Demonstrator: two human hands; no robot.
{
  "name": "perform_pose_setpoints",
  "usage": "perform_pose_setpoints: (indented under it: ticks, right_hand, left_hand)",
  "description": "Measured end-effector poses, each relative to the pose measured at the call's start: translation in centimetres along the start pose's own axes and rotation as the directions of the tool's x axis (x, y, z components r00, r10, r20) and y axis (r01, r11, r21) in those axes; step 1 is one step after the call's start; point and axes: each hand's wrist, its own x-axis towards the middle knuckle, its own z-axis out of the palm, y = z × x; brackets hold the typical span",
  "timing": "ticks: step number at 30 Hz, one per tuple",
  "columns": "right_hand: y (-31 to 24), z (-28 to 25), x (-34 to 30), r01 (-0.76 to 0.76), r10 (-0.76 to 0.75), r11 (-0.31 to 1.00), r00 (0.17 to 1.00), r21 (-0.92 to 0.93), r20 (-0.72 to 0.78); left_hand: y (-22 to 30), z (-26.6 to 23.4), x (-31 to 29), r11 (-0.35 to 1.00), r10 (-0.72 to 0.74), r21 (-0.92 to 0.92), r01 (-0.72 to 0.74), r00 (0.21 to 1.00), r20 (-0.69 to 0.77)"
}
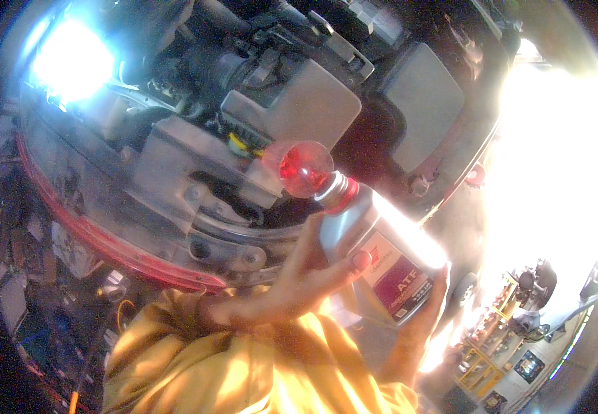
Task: The person opens several bottles of red fluid and pours the contents into a funnel inserted into the engine bay of a red car. The person handles the bottles one at a time, unscrews the caps, and pours the fluid through the funnel.
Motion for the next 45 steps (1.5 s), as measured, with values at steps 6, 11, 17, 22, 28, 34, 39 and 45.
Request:
perform_pose_setpoints:
  ticks: [6, 11, 17, 22, 28, 34, 39, 45]
  right_hand:
    - [0.8, -1.3, 0.9, 0.022, -0.022, 1.0, 0.999, 0.004, -0.042]
    - [1.1, -2.0, 1.3, 0.07, -0.08, 0.993, 0.991, -0.095, -0.11]
    - [0.5, -1.6, 0.8, 0.03, -0.034, 0.999, 0.993, -0.032, -0.115]
    - [0.4, -1.3, 0.4, 0.049, -0.066, 0.986, 0.993, -0.158, -0.102]
    - [0.2, -1.0, -0.1, 0.058, -0.08, 0.987, 0.987, -0.152, -0.14]
    - [-0.2, -0.5, -0.3, 0.054, -0.073, 0.989, 0.988, -0.14, -0.138]
    - [-0.4, -0.2, -0.4, 0.057, -0.068, 0.992, 0.993, -0.117, -0.095]
    - [-0.7, 0.5, -0.6, 0.067, -0.075, 0.991, 0.995, -0.115, -0.066]
  left_hand:
    - [0.4, 0.1, -0.4, 0.998, -0.063, -0.007, 0.063, 0.998, -0.012]
    - [0.2, 0.3, -0.2, 0.998, -0.024, -0.059, 0.025, 0.999, 0.024]
    - [-0.4, 0.2, -0.1, 1.0, 0.02, -0.004, -0.02, 0.999, 0.031]
    - [-0.5, 0.0, -0.2, 0.999, -0.03, -0.023, 0.031, 0.999, 0.041]
    - [-0.4, 0.1, -0.1, 0.999, -0.004, 0.055, 0.003, 0.999, 0.035]
    - [0.0, 0.0, -0.5, 0.999, -0.042, 0.002, 0.042, 0.998, 0.036]
    - [0.2, 0.2, -0.5, 0.997, -0.045, 0.057, 0.043, 0.999, 0.024]
    - [1.0, 0.3, -0.5, 0.995, -0.098, 0.025, 0.097, 0.994, 0.041]
